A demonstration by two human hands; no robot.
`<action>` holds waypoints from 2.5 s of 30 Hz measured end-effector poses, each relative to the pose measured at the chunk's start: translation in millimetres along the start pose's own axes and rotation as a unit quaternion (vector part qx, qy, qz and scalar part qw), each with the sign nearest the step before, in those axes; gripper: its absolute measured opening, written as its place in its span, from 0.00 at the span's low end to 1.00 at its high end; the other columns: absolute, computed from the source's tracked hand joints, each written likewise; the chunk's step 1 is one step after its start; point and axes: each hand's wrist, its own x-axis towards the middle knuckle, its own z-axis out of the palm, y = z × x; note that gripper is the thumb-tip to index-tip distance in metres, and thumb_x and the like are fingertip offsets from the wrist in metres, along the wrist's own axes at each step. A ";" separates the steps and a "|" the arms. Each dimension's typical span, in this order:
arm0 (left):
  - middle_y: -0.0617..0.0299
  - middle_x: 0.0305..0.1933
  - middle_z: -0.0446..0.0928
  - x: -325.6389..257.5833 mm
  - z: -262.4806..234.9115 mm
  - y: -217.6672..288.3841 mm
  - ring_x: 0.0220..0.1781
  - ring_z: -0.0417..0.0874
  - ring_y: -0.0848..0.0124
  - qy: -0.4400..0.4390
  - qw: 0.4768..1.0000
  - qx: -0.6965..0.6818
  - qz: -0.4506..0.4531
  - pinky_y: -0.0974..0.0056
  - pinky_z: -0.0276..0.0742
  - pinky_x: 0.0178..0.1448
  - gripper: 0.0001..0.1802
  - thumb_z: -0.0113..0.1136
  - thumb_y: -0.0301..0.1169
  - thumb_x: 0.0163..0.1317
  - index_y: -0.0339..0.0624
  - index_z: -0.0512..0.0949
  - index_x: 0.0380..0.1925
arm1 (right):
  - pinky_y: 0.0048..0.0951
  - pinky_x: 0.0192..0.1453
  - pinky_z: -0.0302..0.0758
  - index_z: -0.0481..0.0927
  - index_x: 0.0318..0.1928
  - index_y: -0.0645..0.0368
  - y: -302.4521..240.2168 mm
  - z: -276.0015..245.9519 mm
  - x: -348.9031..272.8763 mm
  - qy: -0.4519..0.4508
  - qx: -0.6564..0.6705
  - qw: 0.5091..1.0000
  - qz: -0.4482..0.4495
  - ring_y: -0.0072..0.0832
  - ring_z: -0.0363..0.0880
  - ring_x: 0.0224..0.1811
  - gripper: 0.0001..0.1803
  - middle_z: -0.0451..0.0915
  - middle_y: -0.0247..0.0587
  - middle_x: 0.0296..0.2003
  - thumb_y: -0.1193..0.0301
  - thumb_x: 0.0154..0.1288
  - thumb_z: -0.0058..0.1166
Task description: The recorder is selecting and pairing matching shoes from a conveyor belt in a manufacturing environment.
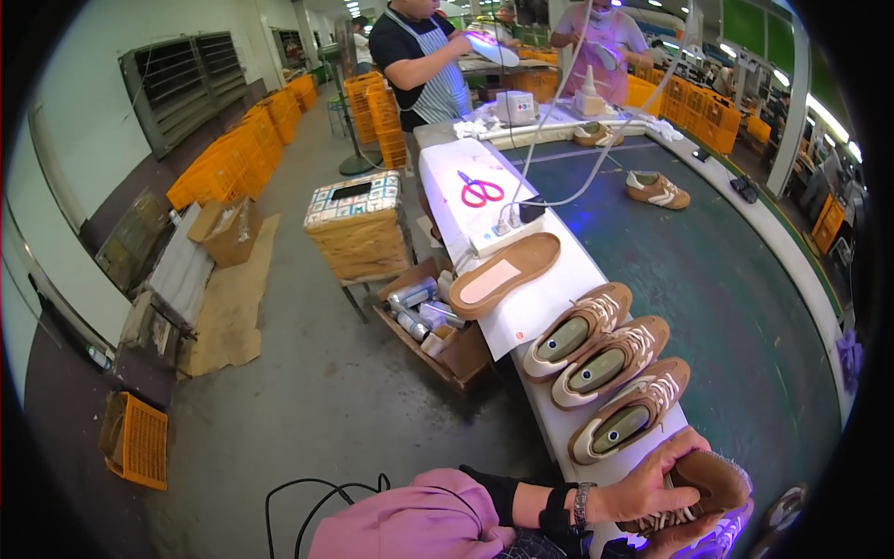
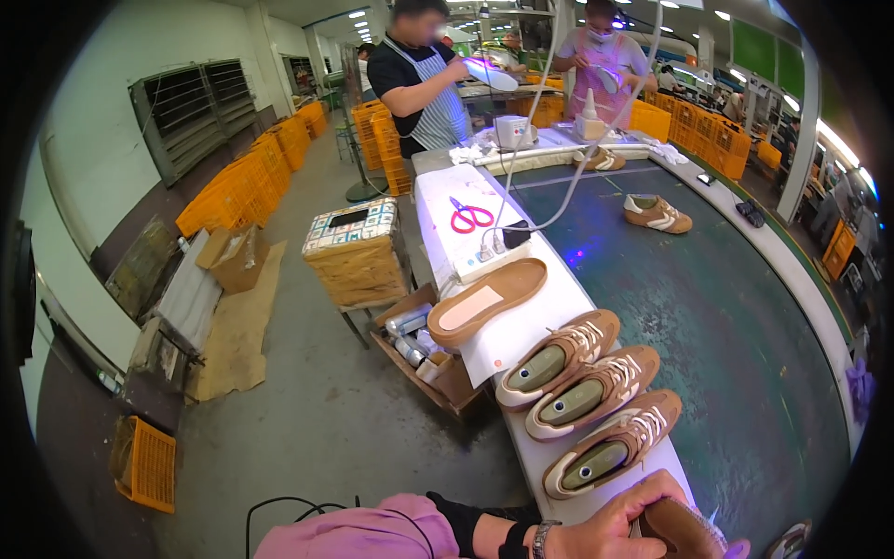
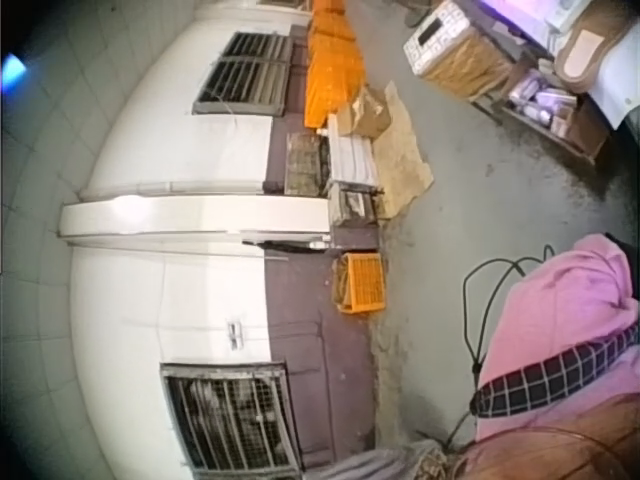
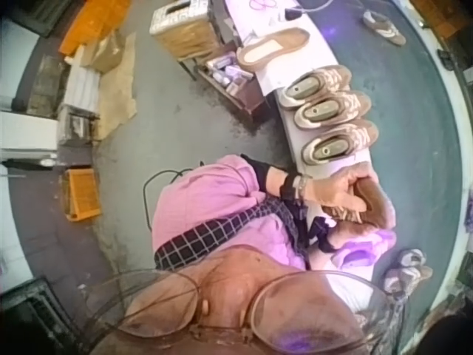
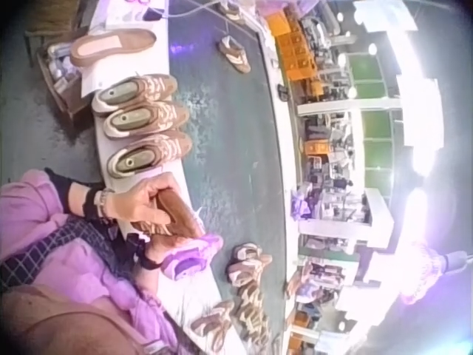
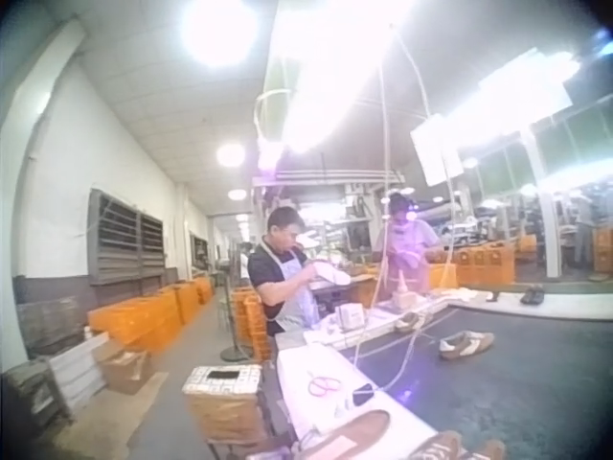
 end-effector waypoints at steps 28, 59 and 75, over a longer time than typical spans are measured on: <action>0.52 0.54 0.72 21.7 -21.7 -0.6 0.56 0.74 0.60 0.113 0.992 -0.060 -0.004 0.57 0.69 0.62 0.33 0.52 0.36 0.52 0.37 0.63 0.59 | 0.31 0.55 0.69 0.68 0.54 0.62 -35.4 -12.2 -0.6 -0.066 -0.128 0.987 -0.077 0.26 0.70 0.49 0.29 0.72 0.38 0.46 0.56 0.60 0.58; 0.44 0.66 0.60 16.6 6.7 2.9 0.62 0.68 0.48 -0.171 0.941 0.293 -0.005 0.49 0.64 0.65 0.48 0.68 0.44 0.51 0.53 0.52 0.69 | 0.28 0.52 0.69 0.67 0.51 0.64 -39.2 -32.2 12.6 0.046 -0.019 0.994 -0.095 0.23 0.71 0.46 0.29 0.75 0.41 0.43 0.53 0.62 0.56; 0.49 0.60 0.62 -15.9 -30.6 -27.9 0.62 0.65 0.60 -0.006 0.939 0.308 -0.155 0.59 0.57 0.68 0.50 0.63 0.29 0.39 0.31 0.52 0.65 | 0.41 0.64 0.63 0.53 0.65 0.70 -59.6 -52.7 -57.1 0.086 -0.414 0.897 -0.127 0.50 0.65 0.62 0.45 0.63 0.65 0.59 0.61 0.55 0.62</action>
